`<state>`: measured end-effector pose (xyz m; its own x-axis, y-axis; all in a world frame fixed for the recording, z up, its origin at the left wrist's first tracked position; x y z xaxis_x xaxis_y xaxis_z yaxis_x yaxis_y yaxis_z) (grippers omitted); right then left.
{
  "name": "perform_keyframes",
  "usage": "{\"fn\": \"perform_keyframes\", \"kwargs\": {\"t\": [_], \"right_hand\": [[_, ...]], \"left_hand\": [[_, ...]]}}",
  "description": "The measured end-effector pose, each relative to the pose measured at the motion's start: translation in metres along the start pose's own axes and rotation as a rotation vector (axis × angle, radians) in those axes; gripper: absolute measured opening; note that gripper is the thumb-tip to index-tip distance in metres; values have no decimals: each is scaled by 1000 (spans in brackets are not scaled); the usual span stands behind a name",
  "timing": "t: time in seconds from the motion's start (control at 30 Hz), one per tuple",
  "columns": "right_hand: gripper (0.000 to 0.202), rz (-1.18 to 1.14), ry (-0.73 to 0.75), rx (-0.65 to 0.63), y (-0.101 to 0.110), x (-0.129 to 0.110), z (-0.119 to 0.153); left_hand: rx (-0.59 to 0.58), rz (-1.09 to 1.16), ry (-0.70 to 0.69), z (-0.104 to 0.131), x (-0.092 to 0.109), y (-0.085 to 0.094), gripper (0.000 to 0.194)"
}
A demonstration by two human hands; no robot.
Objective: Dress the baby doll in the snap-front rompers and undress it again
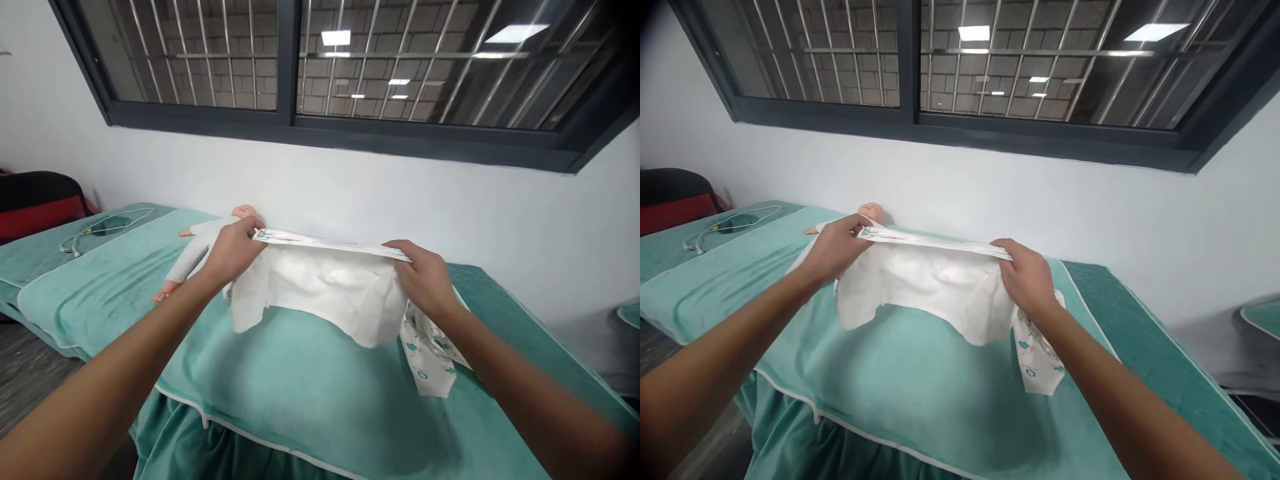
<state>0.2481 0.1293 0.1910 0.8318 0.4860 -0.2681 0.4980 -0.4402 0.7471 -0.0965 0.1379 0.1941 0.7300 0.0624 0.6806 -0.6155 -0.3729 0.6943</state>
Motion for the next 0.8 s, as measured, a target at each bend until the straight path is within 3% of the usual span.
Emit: {"fn": "perform_keyframes", "kwargs": {"t": [0.13, 0.23, 0.33, 0.4, 0.5, 0.57, 0.67, 0.73, 0.8], "right_hand": [[29, -85, -204, -147, 1, 10, -8], [25, -78, -239, -348, -20, 24, -19], [25, 22, -170, -444, -55, 43, -32], [29, 139, -210, -484, -79, 56, -35], [39, 317, -271, -479, -113, 62, -30], [43, 355, -173, -397, -135, 50, -22], [44, 71, 1, -324, -176, 19, -2], [45, -185, -114, -313, -202, 7, 14], [45, -305, -214, -305, -222, 1, 26]], "left_hand": [[-241, -96, 123, -10, -10, 4, 26], [-325, -198, 133, -28, -25, -15, 31], [-257, -307, 148, -48, -41, -49, 36], [-186, -371, 168, -54, -50, -74, 40], [-45, -442, 85, -45, -54, -111, 39], [9, -456, -74, -25, -53, -138, 36], [-189, -313, -300, 8, -53, -184, 36], [-295, -258, -300, 19, -59, -207, 37], [-309, -278, -245, 17, -67, -220, 36]]}}
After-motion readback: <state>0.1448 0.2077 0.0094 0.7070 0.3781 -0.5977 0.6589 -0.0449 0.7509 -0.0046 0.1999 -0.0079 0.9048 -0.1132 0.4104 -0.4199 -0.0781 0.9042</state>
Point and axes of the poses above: each hand's wrist, its own z-axis away from the middle knuckle, its own y-axis out of the back of the hand, x = y × z, the point moved 4 cm from there along -z, towards the middle knuckle, and after that the axes turned 13 degrees about y, right-handed, at the moved point
